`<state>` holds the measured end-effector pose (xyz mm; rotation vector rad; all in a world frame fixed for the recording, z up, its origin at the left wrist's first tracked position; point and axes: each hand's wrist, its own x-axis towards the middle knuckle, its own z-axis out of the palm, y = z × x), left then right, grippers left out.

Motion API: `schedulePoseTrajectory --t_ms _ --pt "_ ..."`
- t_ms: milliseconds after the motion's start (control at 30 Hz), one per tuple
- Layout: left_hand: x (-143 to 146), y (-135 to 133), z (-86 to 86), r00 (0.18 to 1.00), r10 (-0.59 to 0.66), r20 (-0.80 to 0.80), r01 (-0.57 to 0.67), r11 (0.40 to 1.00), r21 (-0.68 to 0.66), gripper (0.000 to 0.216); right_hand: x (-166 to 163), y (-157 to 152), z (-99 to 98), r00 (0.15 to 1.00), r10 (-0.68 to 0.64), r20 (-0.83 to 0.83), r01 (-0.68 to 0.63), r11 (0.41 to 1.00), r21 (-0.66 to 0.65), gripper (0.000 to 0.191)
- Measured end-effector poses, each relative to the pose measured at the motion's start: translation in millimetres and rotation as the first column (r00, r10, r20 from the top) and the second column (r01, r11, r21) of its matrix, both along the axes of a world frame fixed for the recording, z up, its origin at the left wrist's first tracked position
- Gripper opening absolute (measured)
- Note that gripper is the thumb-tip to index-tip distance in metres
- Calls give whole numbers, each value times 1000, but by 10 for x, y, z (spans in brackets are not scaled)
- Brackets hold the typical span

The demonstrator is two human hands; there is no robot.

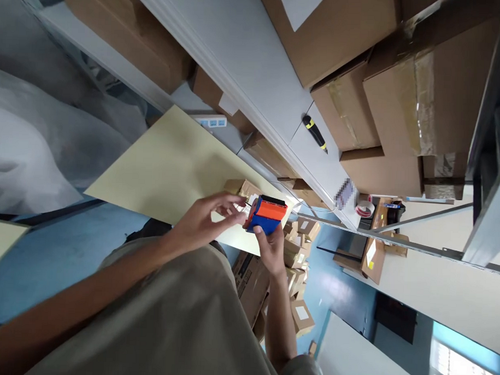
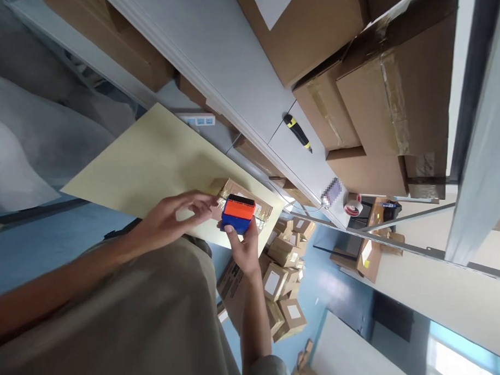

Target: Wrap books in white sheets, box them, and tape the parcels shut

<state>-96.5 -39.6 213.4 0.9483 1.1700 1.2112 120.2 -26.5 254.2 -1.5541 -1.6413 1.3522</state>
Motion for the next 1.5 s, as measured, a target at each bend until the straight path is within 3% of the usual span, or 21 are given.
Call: schedulePoseTrajectory --t_ms 167,300,467,567,667,800,933,1067,1267,1500 --pt "-290 281 -39 995 -97 16 98 991 -91 42 45 -119 181 978 111 178 -100 992 -73 47" --pt "-286 402 -142 983 -186 9 186 979 -78 34 90 -138 354 910 213 356 -195 977 -85 45" --pt "-282 423 -143 942 -331 45 333 943 -28 35 137 -66 530 831 286 477 -255 958 -130 42" --pt "-217 357 -213 963 -262 61 266 962 -68 38 113 23 586 779 317 540 -264 948 -176 45" --pt "-81 234 -400 983 -158 97 172 973 -155 40 39 143 617 694 352 628 -252 936 -246 50" --pt "-9 128 -775 986 -41 163 89 949 -303 33 -7 362 789 570 458 682 -247 887 -389 50" --pt "-123 228 -1251 976 184 119 -116 895 -432 23 52 626 1178 574 552 605 -165 802 -574 51" --pt "-15 391 -1601 968 200 150 -103 867 -487 19 -49 814 1433 531 518 671 -90 822 -563 54" --pt "392 474 -1727 968 195 158 -92 864 -496 19 -386 939 1439 409 505 760 -223 863 -453 58" --pt "631 469 -1867 971 194 138 -102 863 -495 13 -550 1041 1299 330 504 798 -286 859 -424 58"
